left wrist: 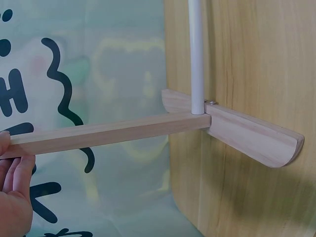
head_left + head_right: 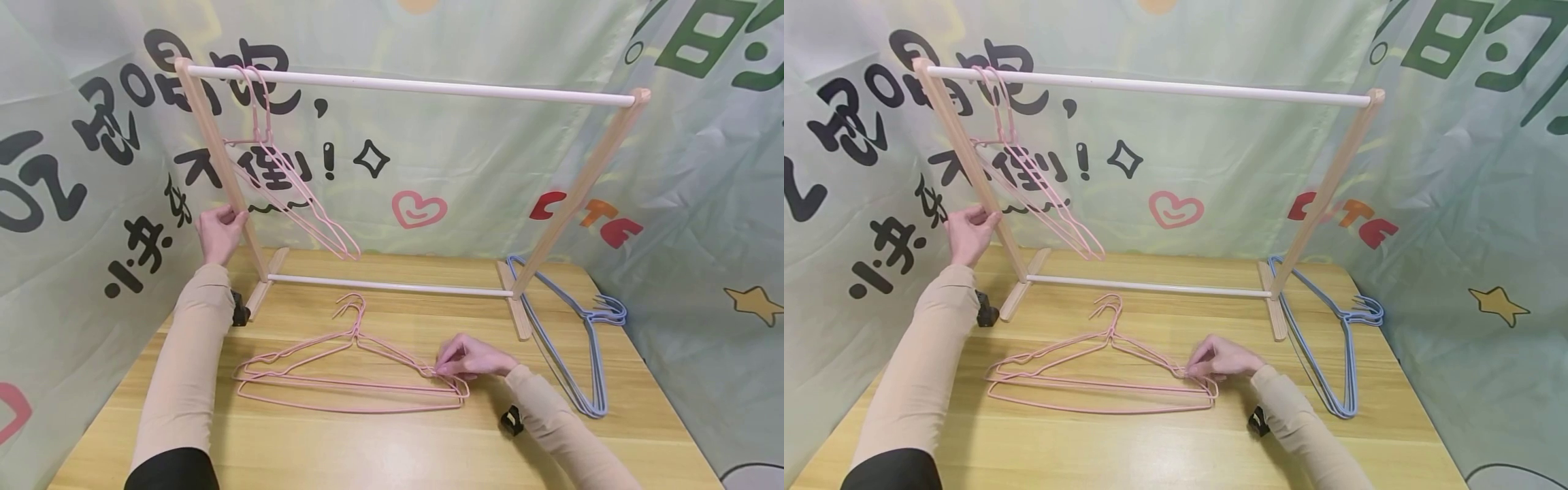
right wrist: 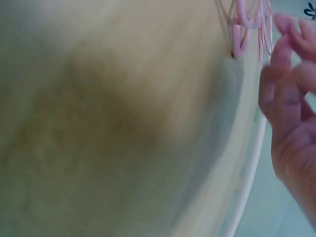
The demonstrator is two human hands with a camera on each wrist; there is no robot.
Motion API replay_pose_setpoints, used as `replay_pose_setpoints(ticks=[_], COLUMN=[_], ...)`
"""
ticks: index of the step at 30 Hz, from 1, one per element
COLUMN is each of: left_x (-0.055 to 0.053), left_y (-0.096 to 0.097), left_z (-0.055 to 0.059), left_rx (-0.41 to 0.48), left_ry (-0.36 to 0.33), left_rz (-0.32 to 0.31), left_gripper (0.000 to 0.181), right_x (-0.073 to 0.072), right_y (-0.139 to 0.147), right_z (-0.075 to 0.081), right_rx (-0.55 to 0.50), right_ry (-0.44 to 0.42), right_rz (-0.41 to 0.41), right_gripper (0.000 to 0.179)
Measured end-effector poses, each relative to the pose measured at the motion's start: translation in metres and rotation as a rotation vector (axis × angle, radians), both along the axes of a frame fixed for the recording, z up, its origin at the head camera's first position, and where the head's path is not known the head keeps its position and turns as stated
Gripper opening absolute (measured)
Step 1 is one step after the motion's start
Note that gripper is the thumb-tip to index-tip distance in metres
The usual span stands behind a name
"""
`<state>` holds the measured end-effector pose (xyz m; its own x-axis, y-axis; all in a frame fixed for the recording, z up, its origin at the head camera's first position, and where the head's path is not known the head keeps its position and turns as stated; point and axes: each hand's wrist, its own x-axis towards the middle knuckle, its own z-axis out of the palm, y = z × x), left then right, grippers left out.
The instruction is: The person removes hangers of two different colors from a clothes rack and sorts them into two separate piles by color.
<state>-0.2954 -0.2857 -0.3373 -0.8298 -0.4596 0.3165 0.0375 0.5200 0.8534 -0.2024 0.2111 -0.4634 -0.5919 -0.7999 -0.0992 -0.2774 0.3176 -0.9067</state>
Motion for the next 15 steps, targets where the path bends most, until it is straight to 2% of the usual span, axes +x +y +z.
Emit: replay_pose_setpoints(ticks=[5,10,15], left_x=[-0.001,-0.002,-0.003], left_y=[0.002,-0.001,0.0], left_z=[0.001,0.0,-0.003], left_rx=[0.007,0.007,0.0], left_ry=[-0.001,-0.002,-0.004], left_rz=[0.003,0.012,0.025], left_gripper=[0.035,0.034,0.034], right_x=[-0.006,-0.024,-0.042], right_y=[-0.008,-0.038,-0.094], right_z=[0.022,0.061,0.11], right_rx=[0.006,-0.031,-0.107], right_ry=[0.242,0.312,0.371], right_rz=[-0.129,-0.158,-0.218], right_gripper=[0.019,0.02,0.026])
